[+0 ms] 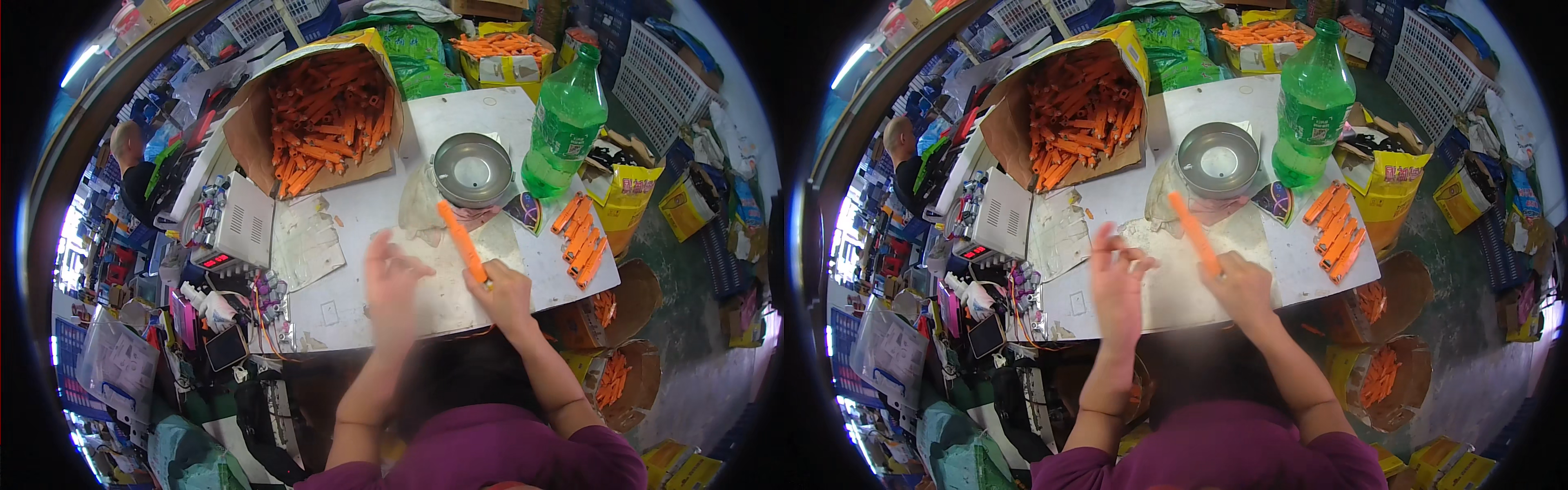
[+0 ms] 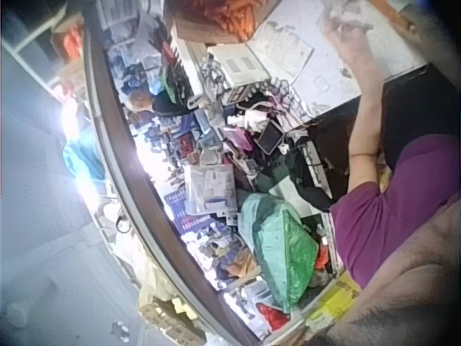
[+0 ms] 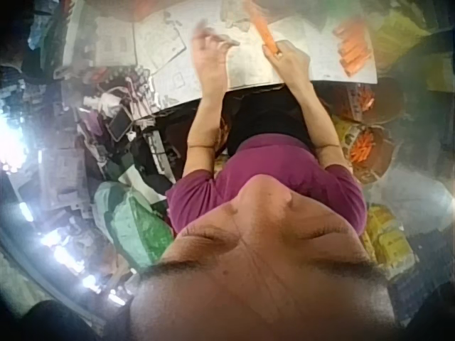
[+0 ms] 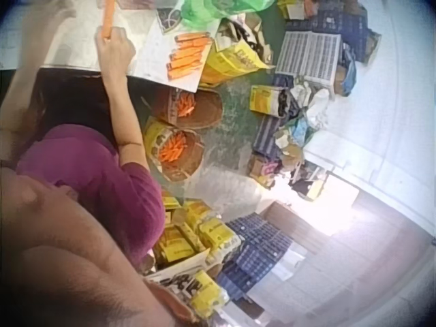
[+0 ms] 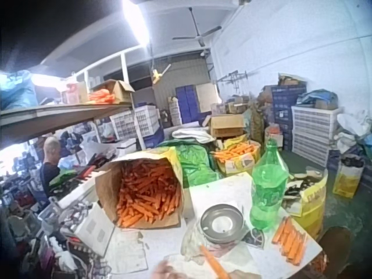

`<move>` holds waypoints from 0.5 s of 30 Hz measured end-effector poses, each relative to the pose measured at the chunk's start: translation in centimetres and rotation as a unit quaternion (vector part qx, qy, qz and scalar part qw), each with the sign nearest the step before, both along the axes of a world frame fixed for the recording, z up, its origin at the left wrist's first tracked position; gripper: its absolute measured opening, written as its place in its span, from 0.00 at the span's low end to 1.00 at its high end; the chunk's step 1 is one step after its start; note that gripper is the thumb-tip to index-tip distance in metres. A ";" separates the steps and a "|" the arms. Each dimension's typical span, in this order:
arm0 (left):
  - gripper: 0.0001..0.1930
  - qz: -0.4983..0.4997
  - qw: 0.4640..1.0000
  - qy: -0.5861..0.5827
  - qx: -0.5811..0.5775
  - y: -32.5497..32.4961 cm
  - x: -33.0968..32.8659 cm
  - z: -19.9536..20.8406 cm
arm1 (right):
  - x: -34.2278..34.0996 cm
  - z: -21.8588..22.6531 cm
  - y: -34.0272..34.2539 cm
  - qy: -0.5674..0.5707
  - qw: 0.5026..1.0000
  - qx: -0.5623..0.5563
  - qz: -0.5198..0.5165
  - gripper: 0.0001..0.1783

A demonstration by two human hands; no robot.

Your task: The person assembles orange plastic toy components by hand, joining them with glue from a bottle at a workbench.

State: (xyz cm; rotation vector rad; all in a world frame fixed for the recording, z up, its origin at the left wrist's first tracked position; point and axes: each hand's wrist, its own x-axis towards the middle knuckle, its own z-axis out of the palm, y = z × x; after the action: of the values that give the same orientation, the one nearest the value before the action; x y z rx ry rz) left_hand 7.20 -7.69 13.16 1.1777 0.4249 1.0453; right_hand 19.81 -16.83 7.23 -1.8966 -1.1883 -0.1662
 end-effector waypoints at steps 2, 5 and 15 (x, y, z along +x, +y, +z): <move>0.27 -0.167 0.941 -0.290 -0.044 -0.7 -2.4 5.1 | 1.2 -0.3 0.5 0.004 0.999 -0.011 -0.037 0.12; 0.28 -0.295 0.858 -0.416 -0.061 -3.4 -2.8 12.7 | 3.7 -1.2 0.0 0.016 0.993 -0.039 -0.108 0.13; 0.22 -0.342 0.841 -0.419 0.033 -7.1 -11.4 15.0 | 6.5 1.0 -6.4 0.520 0.727 0.433 -0.119 0.19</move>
State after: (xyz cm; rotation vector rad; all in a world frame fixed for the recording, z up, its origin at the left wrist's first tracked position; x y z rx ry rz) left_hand -4.16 -14.78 28.21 0.7170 -0.6933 0.8246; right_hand 26.29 -23.20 8.22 -0.9506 -0.0035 0.1864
